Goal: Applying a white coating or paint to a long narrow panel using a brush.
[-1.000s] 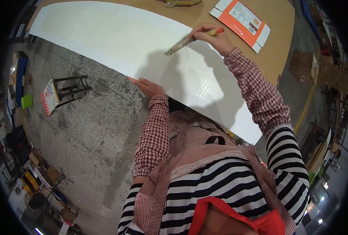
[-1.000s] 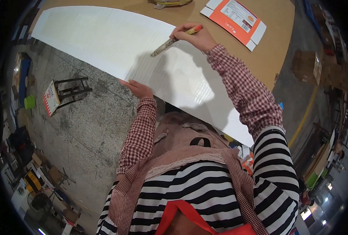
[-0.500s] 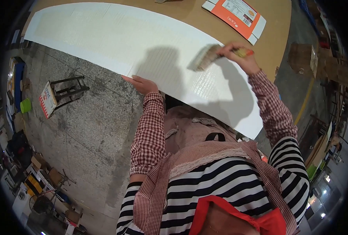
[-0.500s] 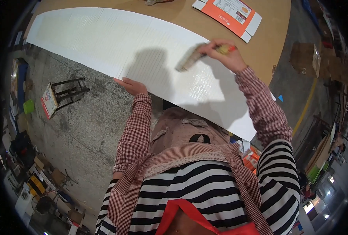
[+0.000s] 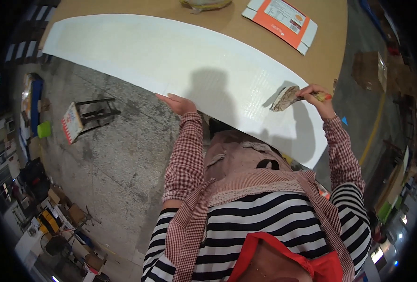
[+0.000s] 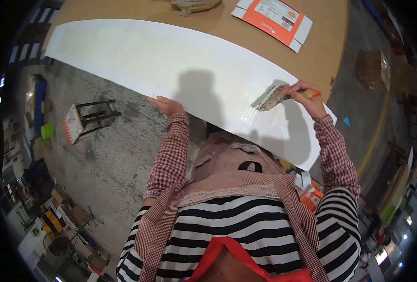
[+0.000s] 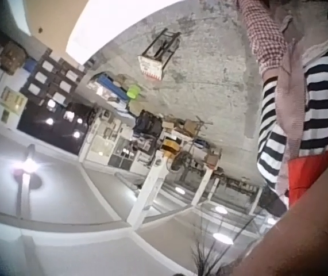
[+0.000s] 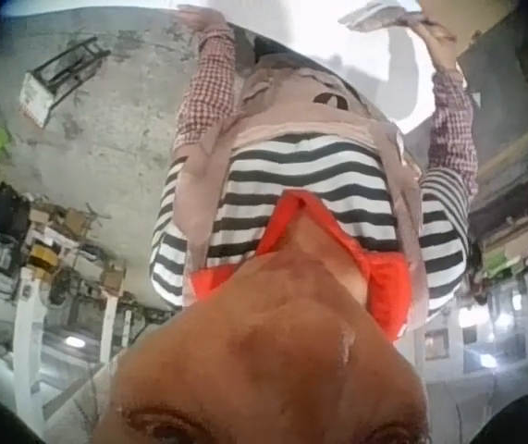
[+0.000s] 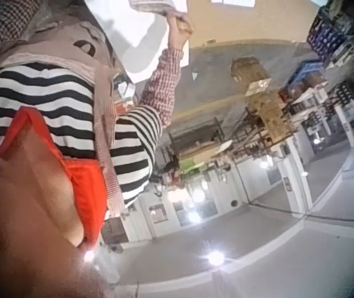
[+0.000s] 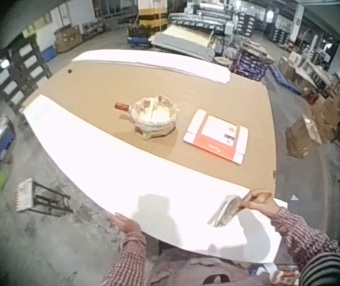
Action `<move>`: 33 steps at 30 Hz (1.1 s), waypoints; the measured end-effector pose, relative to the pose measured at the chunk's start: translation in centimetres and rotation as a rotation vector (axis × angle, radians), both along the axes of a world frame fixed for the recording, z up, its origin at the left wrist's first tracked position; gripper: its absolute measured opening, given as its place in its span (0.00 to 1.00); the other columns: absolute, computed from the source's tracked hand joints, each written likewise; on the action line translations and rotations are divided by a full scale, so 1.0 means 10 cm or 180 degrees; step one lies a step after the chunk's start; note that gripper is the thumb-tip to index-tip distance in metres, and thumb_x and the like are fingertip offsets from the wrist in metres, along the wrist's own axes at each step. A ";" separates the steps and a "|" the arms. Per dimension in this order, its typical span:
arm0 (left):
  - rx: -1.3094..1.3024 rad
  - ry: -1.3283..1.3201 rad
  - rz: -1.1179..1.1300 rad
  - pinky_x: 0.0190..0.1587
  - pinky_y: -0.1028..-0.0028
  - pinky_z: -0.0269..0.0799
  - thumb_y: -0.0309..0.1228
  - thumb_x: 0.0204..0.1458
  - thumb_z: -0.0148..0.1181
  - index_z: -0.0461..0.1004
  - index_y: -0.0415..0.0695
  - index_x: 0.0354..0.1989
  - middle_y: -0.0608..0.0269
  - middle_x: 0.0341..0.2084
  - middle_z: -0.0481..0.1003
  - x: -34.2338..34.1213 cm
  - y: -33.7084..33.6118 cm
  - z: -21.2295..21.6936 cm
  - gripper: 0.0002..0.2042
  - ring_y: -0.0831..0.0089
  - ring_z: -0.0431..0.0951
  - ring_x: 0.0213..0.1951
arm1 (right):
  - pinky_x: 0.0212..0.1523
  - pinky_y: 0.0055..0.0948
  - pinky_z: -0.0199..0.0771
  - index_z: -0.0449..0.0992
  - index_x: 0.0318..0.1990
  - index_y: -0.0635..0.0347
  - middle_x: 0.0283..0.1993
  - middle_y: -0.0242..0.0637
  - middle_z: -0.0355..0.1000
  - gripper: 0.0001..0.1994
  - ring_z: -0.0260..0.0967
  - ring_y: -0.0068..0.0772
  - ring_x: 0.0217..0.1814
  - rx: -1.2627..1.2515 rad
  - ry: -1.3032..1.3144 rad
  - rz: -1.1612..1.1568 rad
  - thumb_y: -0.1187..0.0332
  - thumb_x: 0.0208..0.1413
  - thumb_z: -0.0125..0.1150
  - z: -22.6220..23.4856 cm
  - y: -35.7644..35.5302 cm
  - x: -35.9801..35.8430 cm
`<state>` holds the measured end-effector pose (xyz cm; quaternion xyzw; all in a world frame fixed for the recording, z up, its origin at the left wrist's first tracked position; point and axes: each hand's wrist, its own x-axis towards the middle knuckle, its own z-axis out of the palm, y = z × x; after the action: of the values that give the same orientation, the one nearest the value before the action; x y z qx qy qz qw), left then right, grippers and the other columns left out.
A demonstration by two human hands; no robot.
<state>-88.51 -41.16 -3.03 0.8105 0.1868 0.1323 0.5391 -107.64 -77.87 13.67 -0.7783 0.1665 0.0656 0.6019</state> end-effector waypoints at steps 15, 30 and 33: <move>-0.0517 0.0730 0.0160 0.63 0.66 0.53 0.45 0.64 0.30 0.47 0.39 0.66 0.44 0.64 0.51 -0.81 0.34 -0.09 0.28 0.54 0.57 0.63 | 0.51 0.28 0.68 0.74 0.31 0.64 0.40 0.41 0.75 0.02 0.70 0.29 0.46 0.0685 -0.0980 -0.0310 0.76 0.51 0.56 -0.22 0.40 0.42; -0.0379 0.0480 0.0148 0.67 0.63 0.46 0.40 0.64 0.26 0.41 0.36 0.66 0.41 0.65 0.43 1.59 0.98 0.01 0.26 0.51 0.48 0.66 | 0.34 0.19 0.69 0.73 0.27 0.63 0.31 0.31 0.72 0.06 0.68 0.18 0.33 0.0319 -0.0994 -0.0704 0.72 0.50 0.64 -0.07 1.39 2.36; -0.0377 0.0298 0.0153 0.68 0.63 0.46 0.39 0.64 0.26 0.40 0.35 0.66 0.40 0.65 0.44 1.60 0.92 -0.06 0.26 0.51 0.48 0.66 | 0.34 0.18 0.68 0.74 0.26 0.63 0.30 0.30 0.72 0.06 0.67 0.17 0.32 0.0310 -0.1099 -0.0626 0.73 0.50 0.64 -0.11 1.60 2.76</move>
<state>-72.46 -31.94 -3.60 0.7777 0.2387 0.0959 0.5735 -80.06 -61.86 12.56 -0.7280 0.1326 -0.1199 0.6619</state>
